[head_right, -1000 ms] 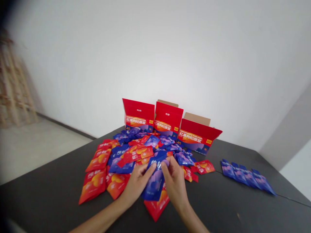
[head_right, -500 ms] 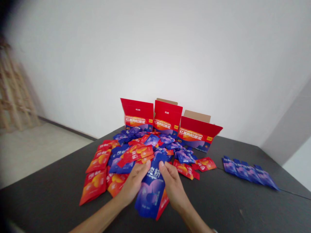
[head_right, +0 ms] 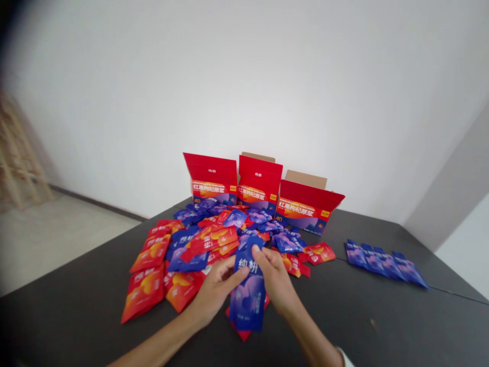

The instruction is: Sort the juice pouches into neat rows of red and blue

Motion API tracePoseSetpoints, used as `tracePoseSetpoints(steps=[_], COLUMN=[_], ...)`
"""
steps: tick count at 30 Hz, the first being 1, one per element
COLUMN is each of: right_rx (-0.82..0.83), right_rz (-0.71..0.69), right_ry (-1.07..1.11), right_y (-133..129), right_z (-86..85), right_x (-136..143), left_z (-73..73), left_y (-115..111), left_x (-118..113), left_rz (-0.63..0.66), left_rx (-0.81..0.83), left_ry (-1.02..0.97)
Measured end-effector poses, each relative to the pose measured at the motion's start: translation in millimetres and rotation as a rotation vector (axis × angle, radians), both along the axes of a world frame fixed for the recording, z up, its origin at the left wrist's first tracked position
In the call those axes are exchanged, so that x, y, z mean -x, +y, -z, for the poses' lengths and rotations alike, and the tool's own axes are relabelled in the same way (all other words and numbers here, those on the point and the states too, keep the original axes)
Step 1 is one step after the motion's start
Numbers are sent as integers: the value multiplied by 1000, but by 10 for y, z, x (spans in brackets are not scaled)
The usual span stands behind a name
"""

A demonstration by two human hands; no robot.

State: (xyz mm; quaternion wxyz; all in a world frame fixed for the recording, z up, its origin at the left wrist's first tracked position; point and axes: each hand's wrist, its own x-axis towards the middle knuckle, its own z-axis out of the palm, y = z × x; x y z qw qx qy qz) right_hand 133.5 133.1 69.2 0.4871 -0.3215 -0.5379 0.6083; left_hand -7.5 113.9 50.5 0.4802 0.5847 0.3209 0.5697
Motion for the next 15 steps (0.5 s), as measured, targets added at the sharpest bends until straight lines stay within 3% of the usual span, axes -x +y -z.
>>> tracePoseSetpoints(steps=[3, 9, 15], right_rx=[-71, -220, -77], right_rz=[-11, 44, 295], right_ry=[-30, -102, -49], right_y=[7, -107, -38], right_z=[-35, -27, 49], right_x=[-11, 110, 35], left_z=[40, 39, 19], left_y=[4, -7, -60], left_x=[-13, 14, -35], left_rz=[-2, -255, -67], left_rx=[1, -67, -48], left_ry=[-11, 36, 67])
